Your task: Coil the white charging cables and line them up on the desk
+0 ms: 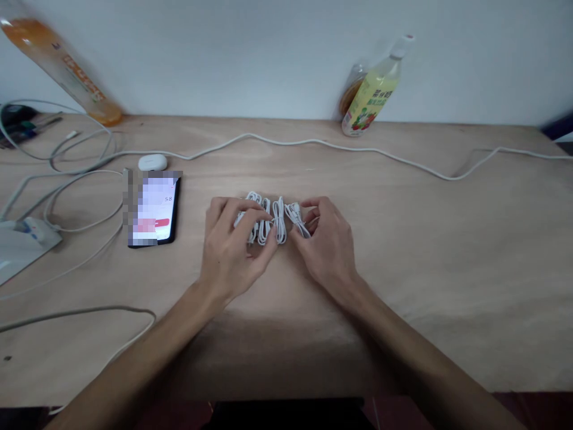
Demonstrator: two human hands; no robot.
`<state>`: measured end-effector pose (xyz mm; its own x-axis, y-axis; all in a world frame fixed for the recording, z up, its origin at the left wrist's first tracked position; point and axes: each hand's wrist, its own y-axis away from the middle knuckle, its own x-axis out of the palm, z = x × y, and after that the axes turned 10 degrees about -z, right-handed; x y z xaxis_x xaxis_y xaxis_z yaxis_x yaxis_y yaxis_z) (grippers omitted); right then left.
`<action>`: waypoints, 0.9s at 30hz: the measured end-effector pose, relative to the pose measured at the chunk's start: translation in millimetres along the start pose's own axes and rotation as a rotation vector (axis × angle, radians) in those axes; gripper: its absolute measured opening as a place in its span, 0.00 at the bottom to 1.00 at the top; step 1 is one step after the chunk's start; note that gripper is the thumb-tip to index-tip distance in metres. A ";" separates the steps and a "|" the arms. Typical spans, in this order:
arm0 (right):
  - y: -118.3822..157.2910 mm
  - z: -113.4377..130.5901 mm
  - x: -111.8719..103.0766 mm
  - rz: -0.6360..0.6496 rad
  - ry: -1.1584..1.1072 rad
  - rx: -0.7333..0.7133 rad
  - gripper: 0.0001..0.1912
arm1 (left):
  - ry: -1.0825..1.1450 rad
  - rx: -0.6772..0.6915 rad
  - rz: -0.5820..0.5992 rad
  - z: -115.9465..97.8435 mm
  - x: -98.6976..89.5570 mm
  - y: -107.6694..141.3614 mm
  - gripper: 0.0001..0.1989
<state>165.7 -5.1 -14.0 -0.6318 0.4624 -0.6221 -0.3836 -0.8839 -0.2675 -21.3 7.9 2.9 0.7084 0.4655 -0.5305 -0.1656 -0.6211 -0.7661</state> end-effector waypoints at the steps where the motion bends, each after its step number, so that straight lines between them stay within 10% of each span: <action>1: 0.1 -0.3 0.2 -0.011 -0.001 -0.013 0.16 | 0.002 0.026 0.020 -0.1 0.9 1.1 0.03; 27: -1.2 4.0 -2.7 0.028 -0.126 0.041 0.15 | -0.183 0.167 0.353 -1.4 7.8 15.1 0.18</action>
<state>165.2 -5.0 -9.1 -0.7211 0.4448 -0.5312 -0.3902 -0.8943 -0.2191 -17.3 1.2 -12.2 0.4574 0.3563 -0.8147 -0.4955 -0.6586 -0.5663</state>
